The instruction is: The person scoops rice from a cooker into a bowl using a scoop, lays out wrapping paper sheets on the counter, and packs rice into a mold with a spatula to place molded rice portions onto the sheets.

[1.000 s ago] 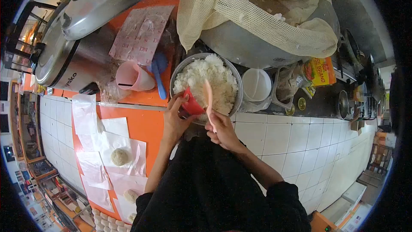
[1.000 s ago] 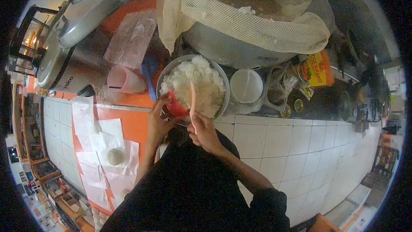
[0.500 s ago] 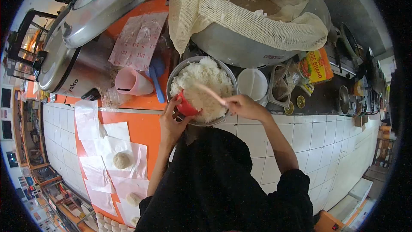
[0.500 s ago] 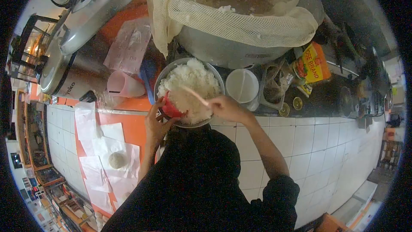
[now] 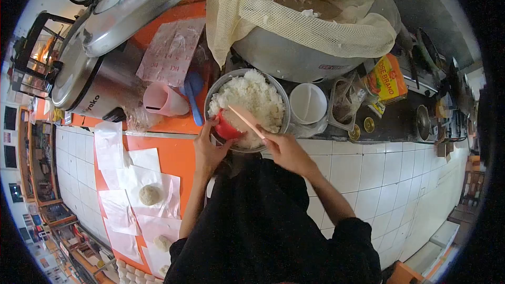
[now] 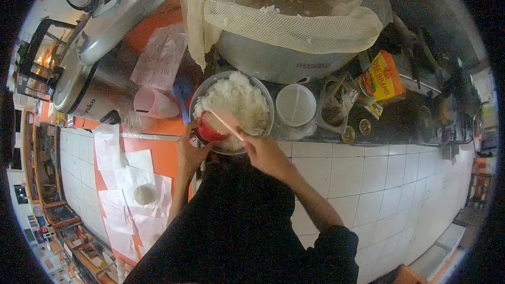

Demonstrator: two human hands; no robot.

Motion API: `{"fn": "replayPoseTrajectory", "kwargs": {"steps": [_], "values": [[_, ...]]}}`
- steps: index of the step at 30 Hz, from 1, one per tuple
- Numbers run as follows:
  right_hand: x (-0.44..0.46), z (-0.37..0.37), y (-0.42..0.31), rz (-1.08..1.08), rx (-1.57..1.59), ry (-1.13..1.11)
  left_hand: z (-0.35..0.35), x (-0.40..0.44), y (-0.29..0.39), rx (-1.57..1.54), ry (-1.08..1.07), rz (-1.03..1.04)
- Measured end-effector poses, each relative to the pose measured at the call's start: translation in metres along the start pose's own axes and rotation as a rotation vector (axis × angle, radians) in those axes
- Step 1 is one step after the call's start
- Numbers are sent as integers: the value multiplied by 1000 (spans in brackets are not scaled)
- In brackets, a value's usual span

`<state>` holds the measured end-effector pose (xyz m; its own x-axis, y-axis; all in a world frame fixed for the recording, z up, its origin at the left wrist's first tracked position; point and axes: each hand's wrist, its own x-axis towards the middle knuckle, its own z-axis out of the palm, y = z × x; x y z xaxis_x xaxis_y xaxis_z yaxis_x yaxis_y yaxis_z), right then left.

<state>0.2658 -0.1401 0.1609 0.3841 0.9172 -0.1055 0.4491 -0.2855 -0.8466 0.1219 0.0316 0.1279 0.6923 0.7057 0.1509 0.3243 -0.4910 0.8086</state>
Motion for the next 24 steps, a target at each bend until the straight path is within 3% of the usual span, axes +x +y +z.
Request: {"fn": "replayPoseTrajectory", "kwargs": {"steps": [4,5,8,9,12,13,16,18,19,20,21,22,24], "values": [[-11,49,-10,30,-114,153,-1,1,5,75,-6,108],[-6,49,-14,87,-177,106,-1,1,4,55,-13,94],[15,42,10,-27,-112,113,-2,-3,-1,18,-5,82],[24,33,24,-179,-41,126,0,-4,0,11,19,102],[23,-16,13,67,-31,-55,5,-5,-5,-29,25,106],[19,-14,6,46,-18,51,4,-6,-9,-44,17,87],[10,12,-14,-28,25,-108,1,-4,0,-32,-53,33],[17,55,17,-178,157,84,3,-9,-13,-561,-113,-159],[10,26,-7,-8,136,-151,0,-6,-6,-333,-149,168],[18,22,10,-115,108,-193,2,-5,-19,-220,-137,193],[24,17,28,-222,84,-231,10,-1,-31,-381,-154,114],[21,-9,16,-115,-38,-240,11,-6,-20,-306,-50,182],[26,-17,27,-80,3,-72,4,2,-34,84,-80,245]]}}
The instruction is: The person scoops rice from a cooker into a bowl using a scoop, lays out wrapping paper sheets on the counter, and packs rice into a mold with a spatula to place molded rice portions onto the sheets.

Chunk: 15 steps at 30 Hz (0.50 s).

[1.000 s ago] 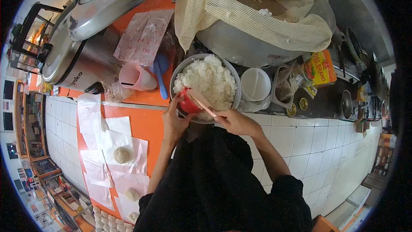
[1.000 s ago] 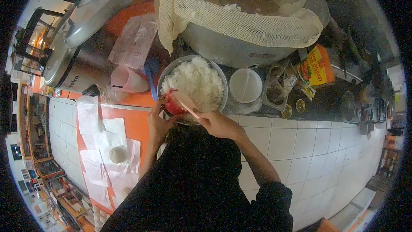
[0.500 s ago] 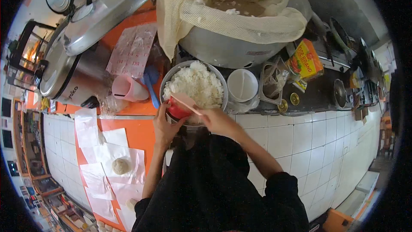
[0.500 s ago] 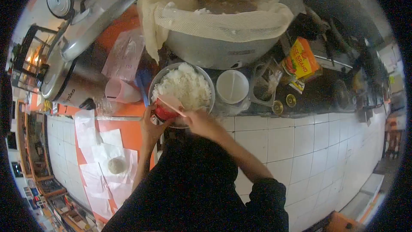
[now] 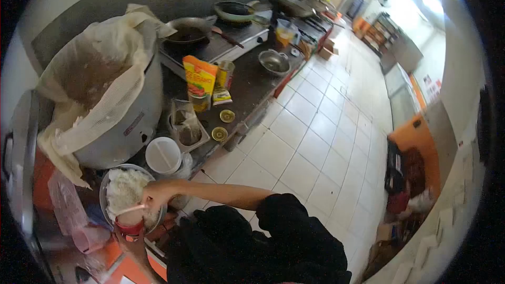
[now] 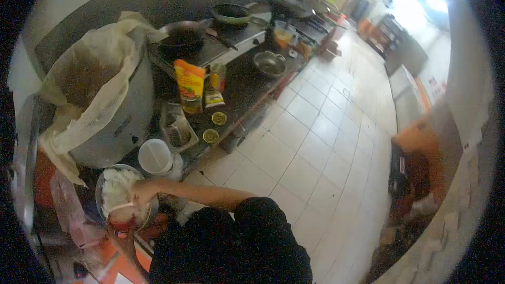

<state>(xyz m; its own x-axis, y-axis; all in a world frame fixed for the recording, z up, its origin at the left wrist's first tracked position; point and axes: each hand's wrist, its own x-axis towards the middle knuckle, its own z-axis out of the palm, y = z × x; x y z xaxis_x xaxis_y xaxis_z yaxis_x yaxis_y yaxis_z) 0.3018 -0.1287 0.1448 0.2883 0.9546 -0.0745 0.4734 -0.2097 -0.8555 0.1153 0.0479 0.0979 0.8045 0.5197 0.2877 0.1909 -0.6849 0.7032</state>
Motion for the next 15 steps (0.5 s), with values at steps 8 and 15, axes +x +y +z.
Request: {"fn": "replayPoseTrajectory", "kwargs": {"steps": [8,15], "values": [[-11,35,-5,-111,-23,10,2,4,-8,-82,-31,62],[-17,1,3,-257,205,-75,11,11,14,-56,-35,-77]]}}
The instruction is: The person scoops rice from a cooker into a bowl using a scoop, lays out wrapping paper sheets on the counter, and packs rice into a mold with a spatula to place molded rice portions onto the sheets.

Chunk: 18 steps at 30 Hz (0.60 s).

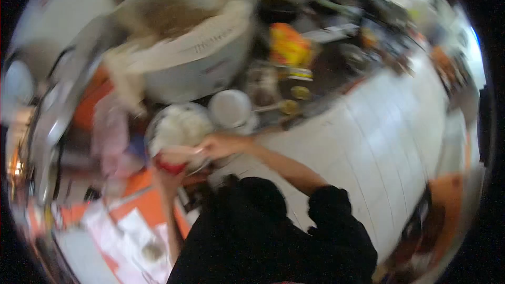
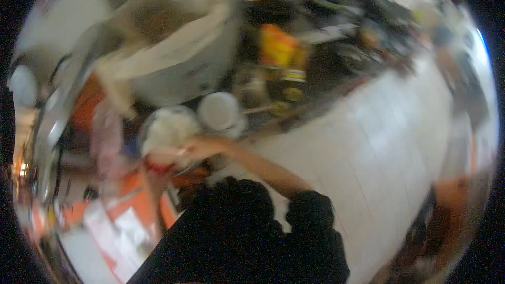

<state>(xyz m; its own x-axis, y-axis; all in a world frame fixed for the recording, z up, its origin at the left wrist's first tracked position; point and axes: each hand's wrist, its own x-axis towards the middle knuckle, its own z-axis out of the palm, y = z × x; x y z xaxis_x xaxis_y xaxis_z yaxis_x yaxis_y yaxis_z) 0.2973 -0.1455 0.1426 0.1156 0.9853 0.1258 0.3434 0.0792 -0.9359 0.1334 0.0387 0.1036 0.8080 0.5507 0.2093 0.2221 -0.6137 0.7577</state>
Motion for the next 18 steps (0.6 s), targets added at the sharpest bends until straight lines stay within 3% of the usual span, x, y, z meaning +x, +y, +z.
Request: {"fn": "replayPoseTrajectory", "kwargs": {"steps": [1,2,3,5,8,11,14,18], "values": [[0,1,10,92,-62,100,-3,-5,14,16,55,31],[-1,2,21,190,-114,194,-1,-7,16,-386,46,-49],[2,1,-7,158,-15,249,4,-8,5,-464,85,-54],[6,21,2,160,-239,357,1,-8,-5,-504,158,-24],[7,42,-33,162,-362,233,-8,-9,14,-399,258,39],[2,60,-32,-33,-302,306,-21,-7,26,-383,334,83],[-4,21,-43,95,-288,97,-20,-8,26,-478,389,143],[-11,19,-49,337,367,435,-19,-2,45,-462,534,153]]}}
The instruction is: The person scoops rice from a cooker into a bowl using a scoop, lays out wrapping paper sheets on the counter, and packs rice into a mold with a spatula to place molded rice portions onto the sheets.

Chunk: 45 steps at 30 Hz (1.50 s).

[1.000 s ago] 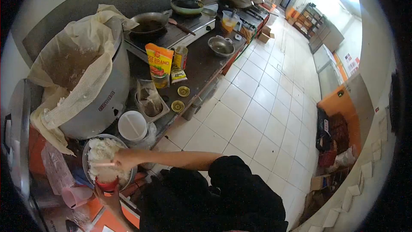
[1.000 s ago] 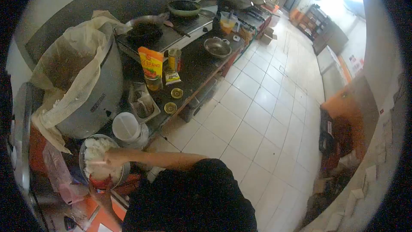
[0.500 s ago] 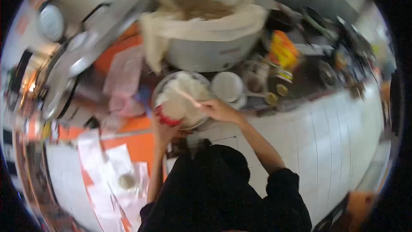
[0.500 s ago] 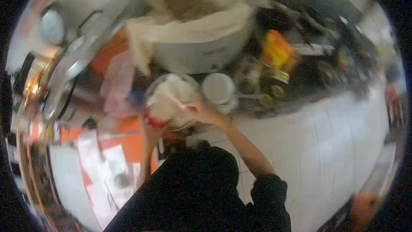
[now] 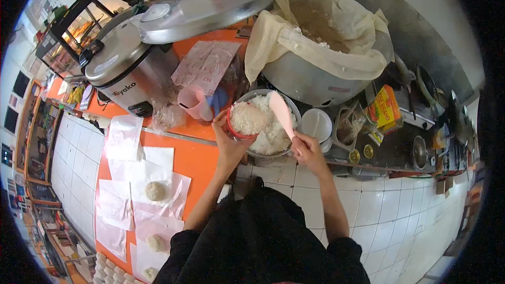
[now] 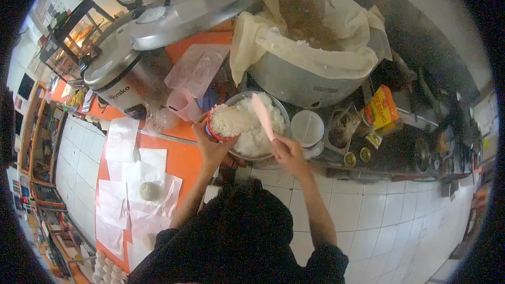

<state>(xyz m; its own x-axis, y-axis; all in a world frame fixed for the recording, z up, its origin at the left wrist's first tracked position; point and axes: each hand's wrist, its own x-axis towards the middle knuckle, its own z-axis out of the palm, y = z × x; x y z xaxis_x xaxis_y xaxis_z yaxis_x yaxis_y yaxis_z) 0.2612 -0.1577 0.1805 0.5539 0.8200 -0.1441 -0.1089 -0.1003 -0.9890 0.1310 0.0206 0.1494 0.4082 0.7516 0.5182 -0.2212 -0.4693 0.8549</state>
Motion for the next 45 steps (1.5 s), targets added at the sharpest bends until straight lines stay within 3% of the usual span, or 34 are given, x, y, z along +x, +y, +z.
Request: {"fn": "replayPoseTrajectory", "kwargs": {"steps": [3,6,9,12,16,18,22,25,29,30,34,35,36,38,41,42,44,45], "values": [[-7,32,18,-1,-37,8,8,2,13,134,64,15],[-12,69,-4,-289,-516,140,11,-1,5,127,67,27],[-3,75,14,-647,-654,185,1,7,15,216,-15,105],[-16,74,-12,-351,-681,-22,-13,10,13,231,-41,99],[-2,54,-30,-343,-487,-234,-41,7,8,1,97,70],[13,45,-44,-322,-389,-291,-62,3,18,68,125,132],[30,106,-78,-343,-582,-362,-106,-10,27,172,181,171],[18,168,-48,-723,-753,-396,-144,-18,49,316,299,134],[-9,217,-48,-629,-867,-719,-211,-49,69,416,463,31],[0,227,-43,-717,-809,-823,-226,-59,75,478,521,52],[-4,269,-53,-316,-515,-901,-281,-102,96,592,723,26],[-15,287,-48,-434,-544,-918,-293,-116,94,597,764,16],[-30,307,-44,-553,-566,-925,-302,-126,93,374,812,34],[-62,346,-25,-752,-742,-988,-316,-145,97,366,848,9],[-85,390,-11,-806,-516,-1056,-352,-182,105,227,961,-14],[-88,397,-18,-574,-478,-1152,-364,-195,115,141,1013,-75],[-92,407,-17,-579,-457,-1109,-392,-229,107,-79,1050,-149],[-92,410,-16,-584,-449,-1078,-406,-243,107,-218,1038,-80]]}}
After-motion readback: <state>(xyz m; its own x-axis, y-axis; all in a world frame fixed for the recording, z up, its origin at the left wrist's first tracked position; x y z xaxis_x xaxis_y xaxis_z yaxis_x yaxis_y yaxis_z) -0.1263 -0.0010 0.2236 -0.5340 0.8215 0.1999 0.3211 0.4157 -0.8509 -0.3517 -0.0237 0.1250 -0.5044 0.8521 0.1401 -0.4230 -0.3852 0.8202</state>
